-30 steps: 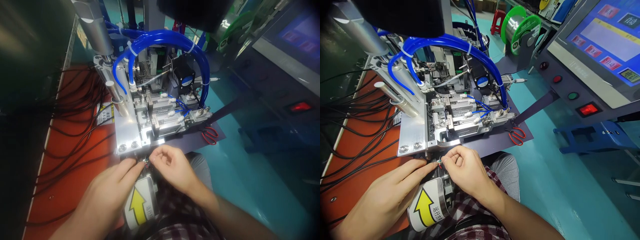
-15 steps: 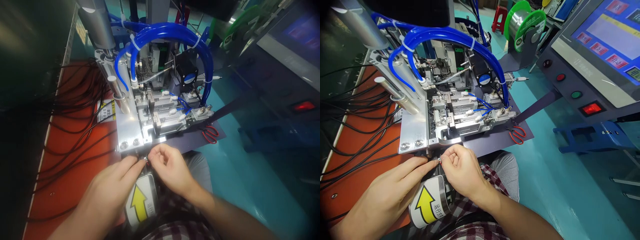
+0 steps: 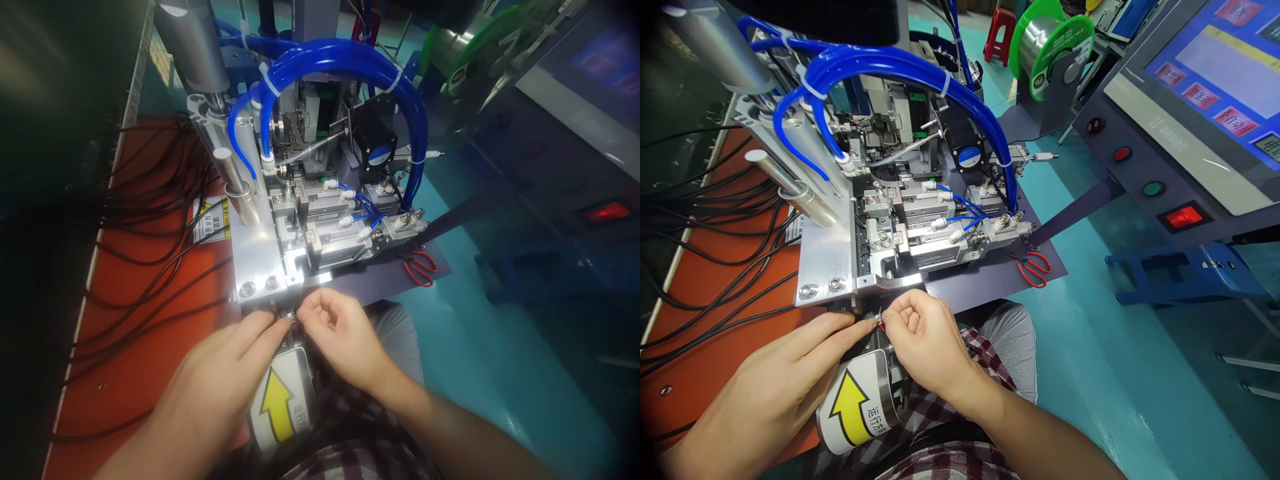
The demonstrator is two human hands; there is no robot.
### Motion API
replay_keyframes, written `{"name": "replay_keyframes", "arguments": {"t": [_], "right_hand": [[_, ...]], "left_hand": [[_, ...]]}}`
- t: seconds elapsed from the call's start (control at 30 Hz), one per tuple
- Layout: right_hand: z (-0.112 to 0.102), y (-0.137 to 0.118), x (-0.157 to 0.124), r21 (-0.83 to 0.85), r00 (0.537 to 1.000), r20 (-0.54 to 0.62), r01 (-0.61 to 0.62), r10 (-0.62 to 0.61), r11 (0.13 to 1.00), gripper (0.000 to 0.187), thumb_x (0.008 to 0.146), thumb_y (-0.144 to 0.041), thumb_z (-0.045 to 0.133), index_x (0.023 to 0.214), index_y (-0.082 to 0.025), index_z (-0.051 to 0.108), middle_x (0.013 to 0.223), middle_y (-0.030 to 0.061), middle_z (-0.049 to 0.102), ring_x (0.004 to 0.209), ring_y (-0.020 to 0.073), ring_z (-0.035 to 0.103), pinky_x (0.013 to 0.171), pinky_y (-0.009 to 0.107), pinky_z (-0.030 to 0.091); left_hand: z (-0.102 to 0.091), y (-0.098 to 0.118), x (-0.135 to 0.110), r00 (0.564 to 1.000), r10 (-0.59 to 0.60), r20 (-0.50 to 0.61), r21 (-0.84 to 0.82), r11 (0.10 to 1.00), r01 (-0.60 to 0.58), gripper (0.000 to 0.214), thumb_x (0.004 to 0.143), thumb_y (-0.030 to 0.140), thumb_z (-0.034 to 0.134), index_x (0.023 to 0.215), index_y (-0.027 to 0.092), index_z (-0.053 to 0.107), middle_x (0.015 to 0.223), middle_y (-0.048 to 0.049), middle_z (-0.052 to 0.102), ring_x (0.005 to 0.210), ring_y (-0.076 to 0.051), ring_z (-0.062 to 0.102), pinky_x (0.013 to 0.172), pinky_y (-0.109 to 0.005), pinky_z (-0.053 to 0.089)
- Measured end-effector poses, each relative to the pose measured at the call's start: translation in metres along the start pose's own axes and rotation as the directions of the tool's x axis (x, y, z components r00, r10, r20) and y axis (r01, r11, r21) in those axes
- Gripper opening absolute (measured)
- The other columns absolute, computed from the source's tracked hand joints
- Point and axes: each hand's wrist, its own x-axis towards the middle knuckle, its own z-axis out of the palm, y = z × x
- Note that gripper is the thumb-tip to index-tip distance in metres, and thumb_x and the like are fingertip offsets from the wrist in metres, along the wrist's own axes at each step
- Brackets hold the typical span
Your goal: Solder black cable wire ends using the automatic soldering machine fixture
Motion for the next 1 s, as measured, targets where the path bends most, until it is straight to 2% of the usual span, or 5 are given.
{"name": "replay_keyframes", "arguments": {"t": [0.17, 0.43, 0.63, 1.0], "right_hand": [[-0.0002, 0.0004, 0.0001, -0.022, 1.000, 0.002, 0.022, -0.022, 1.000, 0.010, 0.081, -0.025, 0.061, 0.074, -0.020, 0.056, 0.058, -0.0057, 0.050, 0.053, 0.0108, 0.045, 0.051, 0.025, 0.036], [-0.0017, 0.0006, 0.0000, -0.074, 0.999, -0.005, 0.036, -0.037, 0.997, 0.013, 0.082, -0.027, 0.059, 0.072, -0.020, 0.055, 0.056, -0.0065, 0.046, 0.050, 0.0108, 0.042, 0.049, 0.025, 0.034], [-0.0015, 0.0008, 0.0006, -0.081, 0.996, 0.000, 0.091, -0.091, 0.993, 0.013, 0.083, -0.026, 0.057, 0.073, -0.020, 0.055, 0.059, -0.0053, 0.050, 0.052, 0.0113, 0.045, 0.051, 0.025, 0.036], [-0.0022, 0.0029, 0.0017, -0.048, 0.997, 0.014, 0.072, -0.072, 0.996, 0.012, 0.083, -0.027, 0.058, 0.075, -0.020, 0.055, 0.058, -0.0061, 0.046, 0.052, 0.0115, 0.042, 0.050, 0.025, 0.034]], "left_hand": [[0.0024, -0.0014, -0.0003, 1.000, 0.003, -0.001, -0.011, 1.000, -0.003, 0.054, 0.085, 0.007, 0.043, 0.139, 0.014, 0.047, 0.114, -0.0132, 0.062, 0.084, -0.025, 0.064, 0.064, -0.034, 0.054], [0.0039, -0.0049, -0.0016, 1.000, 0.019, -0.006, -0.002, 1.000, -0.019, 0.058, 0.081, 0.002, 0.046, 0.138, 0.013, 0.047, 0.114, -0.0123, 0.062, 0.084, -0.023, 0.064, 0.065, -0.033, 0.055], [0.0057, -0.0052, -0.0001, 1.000, 0.012, 0.007, -0.005, 1.000, -0.012, 0.060, 0.081, 0.001, 0.045, 0.140, 0.015, 0.046, 0.115, -0.0117, 0.063, 0.084, -0.023, 0.064, 0.067, -0.033, 0.056], [0.0033, -0.0036, -0.0010, 1.000, 0.006, 0.006, -0.015, 1.000, -0.006, 0.055, 0.084, 0.007, 0.045, 0.138, 0.014, 0.048, 0.116, -0.0129, 0.062, 0.085, -0.025, 0.064, 0.066, -0.034, 0.056]]}}
